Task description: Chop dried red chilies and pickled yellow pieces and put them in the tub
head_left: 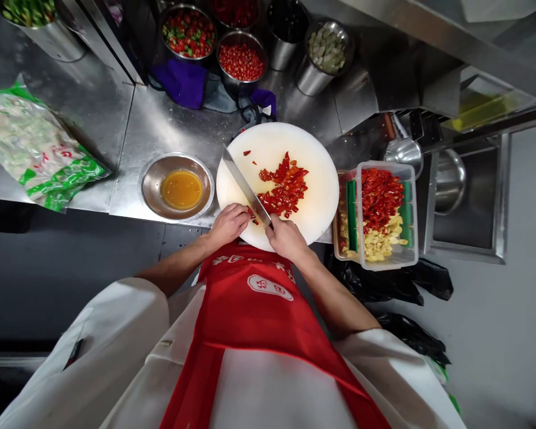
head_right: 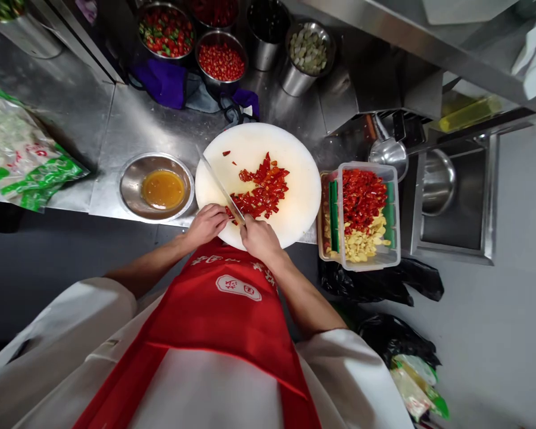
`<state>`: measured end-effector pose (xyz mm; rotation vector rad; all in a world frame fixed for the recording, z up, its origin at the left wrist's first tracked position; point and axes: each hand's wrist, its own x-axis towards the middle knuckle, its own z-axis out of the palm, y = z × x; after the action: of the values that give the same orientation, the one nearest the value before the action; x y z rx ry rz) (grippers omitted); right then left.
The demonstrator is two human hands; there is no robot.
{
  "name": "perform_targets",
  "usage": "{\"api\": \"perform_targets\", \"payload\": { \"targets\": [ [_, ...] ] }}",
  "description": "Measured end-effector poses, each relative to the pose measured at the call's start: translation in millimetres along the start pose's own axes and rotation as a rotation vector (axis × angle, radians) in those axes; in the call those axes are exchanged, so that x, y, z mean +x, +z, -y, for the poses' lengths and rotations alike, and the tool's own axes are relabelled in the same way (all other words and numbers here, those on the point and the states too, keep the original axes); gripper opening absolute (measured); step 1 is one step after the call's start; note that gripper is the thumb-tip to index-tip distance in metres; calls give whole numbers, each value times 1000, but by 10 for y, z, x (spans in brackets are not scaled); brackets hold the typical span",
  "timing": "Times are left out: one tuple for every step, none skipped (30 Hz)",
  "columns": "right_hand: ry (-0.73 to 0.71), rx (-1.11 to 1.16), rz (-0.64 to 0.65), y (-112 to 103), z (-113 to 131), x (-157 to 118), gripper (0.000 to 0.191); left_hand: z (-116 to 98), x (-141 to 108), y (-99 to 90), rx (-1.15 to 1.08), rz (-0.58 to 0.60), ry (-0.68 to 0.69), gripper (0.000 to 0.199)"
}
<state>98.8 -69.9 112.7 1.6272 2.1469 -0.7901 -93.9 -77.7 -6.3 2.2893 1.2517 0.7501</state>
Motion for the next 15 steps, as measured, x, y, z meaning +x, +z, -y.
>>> {"api": "perform_targets", "payload": {
  "targets": [
    [-5,5,-6,-50,-32,-48,24,-10,-11,-28,-4,-6,-10,22],
    [-10,17,-8,-103,-75,-128,24,-18,-28,-62,-6,-17,-28,22],
    [-17,36,-3,-154,-124,-226,23,-23,-50,-97,-6,-34,-54,22],
    [-23,57,11,-195,-170,-329,23,-24,-76,-129,-1,-56,-87,22],
    [-28,75,31,-222,-207,-423,22,-18,-104,-157,7,-77,-126,22],
    [-29,89,54,-230,-230,-496,22,-7,-131,-176,15,-89,-162,23],
    [-28,99,80,-217,-234,-538,21,9,-155,-185,21,-88,-186,24],
    [-25,106,103,-183,-219,-546,20,29,-174,-186,21,-74,-194,25],
    [-14,111,117,-130,-185,-522,20,50,-187,-181,13,-55,-190,25],
    [2,114,120,-63,-137,-469,20,71,-195,-172,2,-36,-178,26],
    [22,115,111,12,-83,-396,20,90,-197,-165,-10,-20,-167,27],
    [41,114,91,85,-30,-310,21,105,-198,-161,-19,-9,-157,27],
    [54,112,66,150,11,-222,23,117,-199,-165,-23,0,-148,28],
    [58,113,38,201,34,-139,24,123,-203,-175,-21,10,-139,28],
    [50,121,15,235,34,-68,24,126,-211,-192,-12,20,-132,28]
  ]
}}
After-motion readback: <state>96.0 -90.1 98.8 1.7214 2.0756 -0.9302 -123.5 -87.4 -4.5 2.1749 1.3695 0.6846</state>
